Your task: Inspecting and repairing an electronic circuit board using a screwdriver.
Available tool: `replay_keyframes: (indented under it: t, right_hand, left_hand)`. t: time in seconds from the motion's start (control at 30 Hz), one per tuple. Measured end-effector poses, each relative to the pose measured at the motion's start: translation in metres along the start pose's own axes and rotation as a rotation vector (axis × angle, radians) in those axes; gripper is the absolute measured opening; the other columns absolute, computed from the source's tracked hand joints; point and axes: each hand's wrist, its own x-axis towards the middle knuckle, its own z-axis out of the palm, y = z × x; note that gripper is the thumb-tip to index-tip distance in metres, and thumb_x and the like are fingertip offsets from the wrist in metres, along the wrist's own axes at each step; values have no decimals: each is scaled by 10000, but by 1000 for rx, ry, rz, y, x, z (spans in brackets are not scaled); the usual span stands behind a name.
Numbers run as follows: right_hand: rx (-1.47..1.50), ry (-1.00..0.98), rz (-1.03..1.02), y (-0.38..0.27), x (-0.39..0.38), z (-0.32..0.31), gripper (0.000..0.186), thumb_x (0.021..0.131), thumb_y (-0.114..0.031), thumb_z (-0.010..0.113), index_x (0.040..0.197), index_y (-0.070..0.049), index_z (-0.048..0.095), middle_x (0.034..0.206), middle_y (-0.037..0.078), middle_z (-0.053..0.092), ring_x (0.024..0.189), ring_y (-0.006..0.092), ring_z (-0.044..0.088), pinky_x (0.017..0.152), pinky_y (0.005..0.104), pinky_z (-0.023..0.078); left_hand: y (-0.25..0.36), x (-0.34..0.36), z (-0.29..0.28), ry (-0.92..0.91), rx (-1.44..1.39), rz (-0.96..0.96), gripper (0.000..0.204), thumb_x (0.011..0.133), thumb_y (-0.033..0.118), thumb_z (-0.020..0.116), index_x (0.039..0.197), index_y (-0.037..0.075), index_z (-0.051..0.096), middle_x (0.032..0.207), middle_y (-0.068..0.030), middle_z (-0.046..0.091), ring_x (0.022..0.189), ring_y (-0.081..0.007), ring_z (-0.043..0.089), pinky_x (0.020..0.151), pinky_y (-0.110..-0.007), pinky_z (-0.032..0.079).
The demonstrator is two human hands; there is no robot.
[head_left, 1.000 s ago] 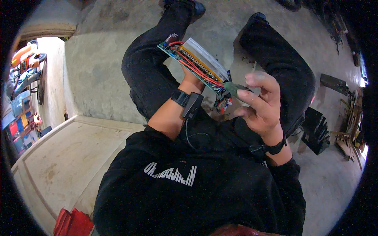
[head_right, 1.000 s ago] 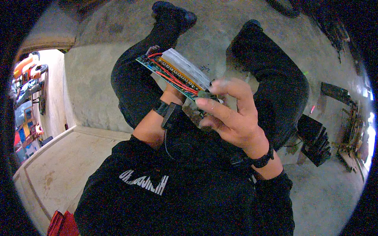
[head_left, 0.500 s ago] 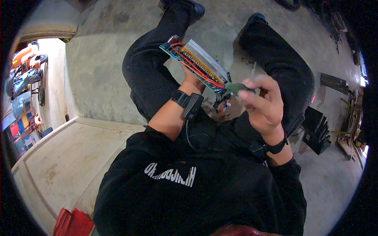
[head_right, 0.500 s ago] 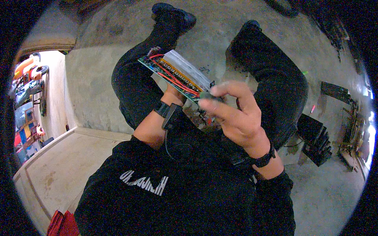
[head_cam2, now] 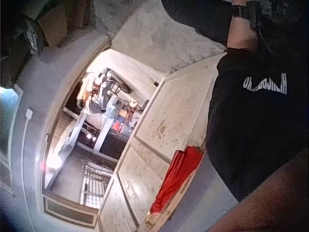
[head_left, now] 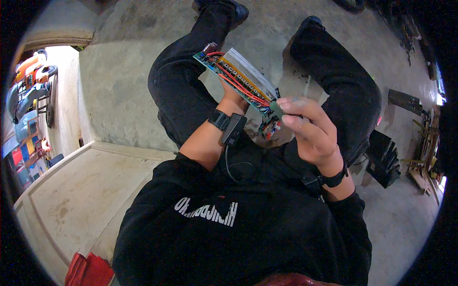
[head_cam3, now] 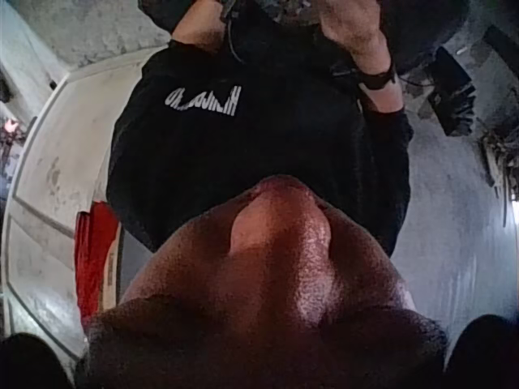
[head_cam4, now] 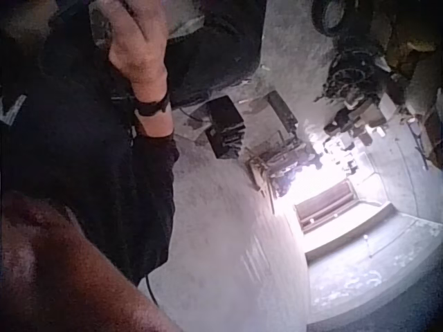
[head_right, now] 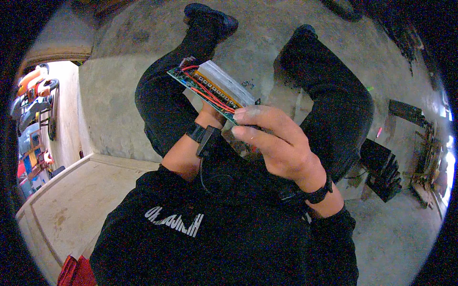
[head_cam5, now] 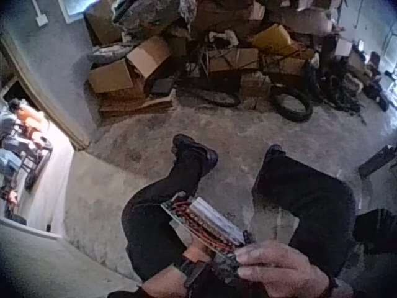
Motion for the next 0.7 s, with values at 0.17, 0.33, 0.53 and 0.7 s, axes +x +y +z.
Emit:
replay_keyframes:
  t: [0.17,0.33,0.53,0.7]
  right_hand:
    - [-62,23,-73,-2,-1,-3,396,730,0,728,1096,-148,717,1170,118,607,1083,311,598,928,419,480]
    - [-8,24,35,4,-7,-3,386,716,-92,778,1090,-167,719,1142,93,594,1060,309,588,919,413,477]
    - [-85,53,-34,-1,-2,-4,379,724,-75,757,1098,-120,709,1159,115,615,1060,325,607,919,419,488]
    - [-41,33,2,5,-6,-7,394,704,-52,755,1086,-143,721,1133,104,608,1031,307,606,898,407,492]
  left_hand:
    - [-5,11,-11,-55,101,82,604,957,631,284,1131,123,560,1032,-125,619,931,-353,624,828,-527,525]
    - [-2,-1,2,-26,18,30,610,951,642,290,1141,126,555,1058,-122,614,957,-348,617,835,-532,520]
    - [-3,11,-12,-60,38,29,628,947,657,278,1147,128,552,1065,-122,608,971,-346,611,841,-530,517]
    - [-3,2,-1,-39,-45,-35,624,951,652,272,1149,132,552,1061,-123,609,970,-346,610,845,-525,516]
